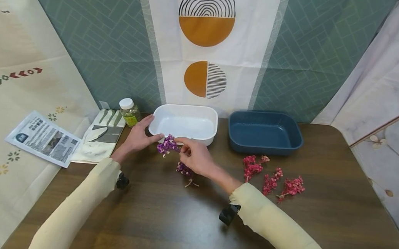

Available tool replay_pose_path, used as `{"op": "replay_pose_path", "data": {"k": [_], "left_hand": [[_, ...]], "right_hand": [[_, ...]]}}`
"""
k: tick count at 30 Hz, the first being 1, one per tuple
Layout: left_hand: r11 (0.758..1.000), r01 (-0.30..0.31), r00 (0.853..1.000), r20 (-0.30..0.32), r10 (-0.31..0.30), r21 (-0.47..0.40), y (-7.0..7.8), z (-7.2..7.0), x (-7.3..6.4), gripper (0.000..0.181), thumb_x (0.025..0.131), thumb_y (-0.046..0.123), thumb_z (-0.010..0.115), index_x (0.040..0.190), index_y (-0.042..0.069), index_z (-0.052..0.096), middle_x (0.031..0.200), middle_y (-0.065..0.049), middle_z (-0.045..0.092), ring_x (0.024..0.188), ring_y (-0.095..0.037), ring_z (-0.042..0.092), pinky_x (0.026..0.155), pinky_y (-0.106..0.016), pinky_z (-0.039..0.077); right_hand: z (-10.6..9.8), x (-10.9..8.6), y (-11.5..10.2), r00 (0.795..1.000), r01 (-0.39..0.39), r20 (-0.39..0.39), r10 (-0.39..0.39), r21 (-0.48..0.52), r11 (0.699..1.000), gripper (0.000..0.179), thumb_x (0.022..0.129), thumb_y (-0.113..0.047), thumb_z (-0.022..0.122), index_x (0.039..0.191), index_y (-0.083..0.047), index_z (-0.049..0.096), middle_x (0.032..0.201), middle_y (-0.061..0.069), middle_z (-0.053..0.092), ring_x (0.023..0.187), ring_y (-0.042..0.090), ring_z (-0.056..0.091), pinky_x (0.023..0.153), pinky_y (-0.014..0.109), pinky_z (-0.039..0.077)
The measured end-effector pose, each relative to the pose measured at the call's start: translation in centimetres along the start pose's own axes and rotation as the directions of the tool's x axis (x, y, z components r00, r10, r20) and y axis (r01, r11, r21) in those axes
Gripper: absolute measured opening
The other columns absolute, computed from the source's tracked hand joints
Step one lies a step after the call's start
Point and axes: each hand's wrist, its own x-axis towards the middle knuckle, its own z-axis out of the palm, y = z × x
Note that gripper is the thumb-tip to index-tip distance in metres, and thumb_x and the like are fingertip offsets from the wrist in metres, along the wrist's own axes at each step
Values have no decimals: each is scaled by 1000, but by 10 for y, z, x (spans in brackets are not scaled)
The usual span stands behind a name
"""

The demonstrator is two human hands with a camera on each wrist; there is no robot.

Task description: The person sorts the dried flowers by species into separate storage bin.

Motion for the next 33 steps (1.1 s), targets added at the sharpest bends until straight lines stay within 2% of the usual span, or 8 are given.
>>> {"op": "replay_pose_path", "data": {"k": [5, 13, 22, 33], "left_hand": [[1000, 6, 1000, -5, -6, -4, 0, 1, 1, 95, 83, 47, 76, 156, 3, 32, 160, -16, 29, 145, -38, 28, 112, -58, 28], [1000, -23, 1000, 0, 23, 9, -1, 1, 1, 92, 84, 42, 75, 154, -1, 33, 159, -19, 30, 144, -39, 28, 113, -56, 27], [1000, -11, 1000, -13, 11, 18, -1, 0, 1, 93, 83, 44, 76, 154, 0, 34, 159, -18, 31, 144, -40, 28, 113, -58, 27], [998, -70, 997, -29, 70, -2, -4, 1, 1, 91, 84, 42, 77, 152, -4, 36, 157, -20, 34, 143, -37, 31, 114, -51, 28]], "right_hand": [[-7, 10, 4, 1000, -24, 14, 24, 2, 1000, 44, 90, 3, 63, 134, -4, 62, 86, 3, 62, 78, 18, 59, 73, 33, 52], [-12, 28, 10, 999, -52, 3, 52, -30, 998, 42, 91, 1, 63, 132, -4, 63, 86, 3, 65, 78, 19, 60, 73, 34, 52], [-17, 44, 16, 997, -81, 3, 81, -42, 996, 42, 92, 1, 61, 134, -3, 61, 86, 6, 65, 78, 22, 60, 70, 33, 51], [-22, 67, 26, 997, -74, 9, 75, -89, 993, 41, 95, 0, 56, 136, -3, 60, 86, 7, 65, 76, 22, 58, 65, 32, 45]]}}
